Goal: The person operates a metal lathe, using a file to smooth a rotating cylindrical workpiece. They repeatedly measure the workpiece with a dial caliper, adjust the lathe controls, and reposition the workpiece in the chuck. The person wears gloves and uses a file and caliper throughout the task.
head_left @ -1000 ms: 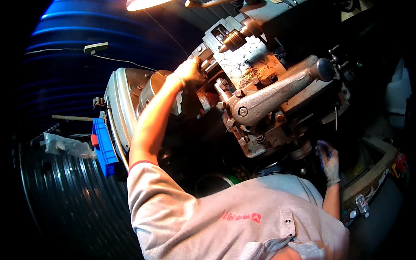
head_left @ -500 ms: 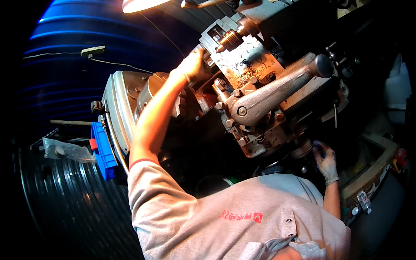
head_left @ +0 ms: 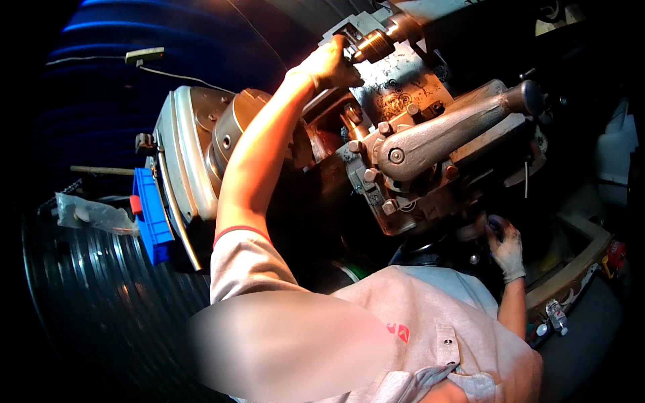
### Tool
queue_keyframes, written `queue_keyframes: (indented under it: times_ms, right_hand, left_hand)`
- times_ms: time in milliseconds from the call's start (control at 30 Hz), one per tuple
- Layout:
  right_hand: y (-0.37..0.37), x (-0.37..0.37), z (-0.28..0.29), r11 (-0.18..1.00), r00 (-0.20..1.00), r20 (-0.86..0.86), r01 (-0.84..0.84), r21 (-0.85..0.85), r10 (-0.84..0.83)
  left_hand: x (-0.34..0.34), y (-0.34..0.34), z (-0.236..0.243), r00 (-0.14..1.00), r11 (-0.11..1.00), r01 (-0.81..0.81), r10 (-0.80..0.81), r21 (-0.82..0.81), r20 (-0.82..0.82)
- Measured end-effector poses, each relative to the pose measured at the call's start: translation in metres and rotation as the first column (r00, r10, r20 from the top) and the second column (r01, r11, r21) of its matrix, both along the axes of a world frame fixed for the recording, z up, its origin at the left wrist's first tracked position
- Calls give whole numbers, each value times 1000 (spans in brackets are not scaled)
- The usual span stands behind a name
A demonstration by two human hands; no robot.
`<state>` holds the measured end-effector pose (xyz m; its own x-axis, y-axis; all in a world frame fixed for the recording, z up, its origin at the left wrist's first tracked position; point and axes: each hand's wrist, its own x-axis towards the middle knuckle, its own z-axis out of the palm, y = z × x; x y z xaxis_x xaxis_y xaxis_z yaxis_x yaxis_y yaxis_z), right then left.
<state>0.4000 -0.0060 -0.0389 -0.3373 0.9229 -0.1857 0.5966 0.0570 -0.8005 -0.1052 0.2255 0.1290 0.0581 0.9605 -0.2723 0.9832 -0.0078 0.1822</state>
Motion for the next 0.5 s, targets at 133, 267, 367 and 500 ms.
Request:
queue_keyframes:
  times_ms: [133, 267, 367, 500]
  right_hand:
    - [-6, 3, -6, 998, 1000, 4, 29, 51, -29]
    - [-6, -5, 8, 999, 999, -25, 29, -45, -30]
    - [-10, -2, 3, 995, 995, 101, -27, 96, 17]
    - [-3, -11, 14, 1000, 999, 48, -17, -7, 17]
  left_hand:
    - [-17, -3, 11, 1000, 998, -14, 15, -53, 12]
    - [-35, -16, 50, 991, 993, -71, 60, 95, 116]
    - [-59, -32, 68, 981, 996, -80, 85, -37, 173]
    - [-68, -60, 70, 991, 973, -133, 137, -189, 5]
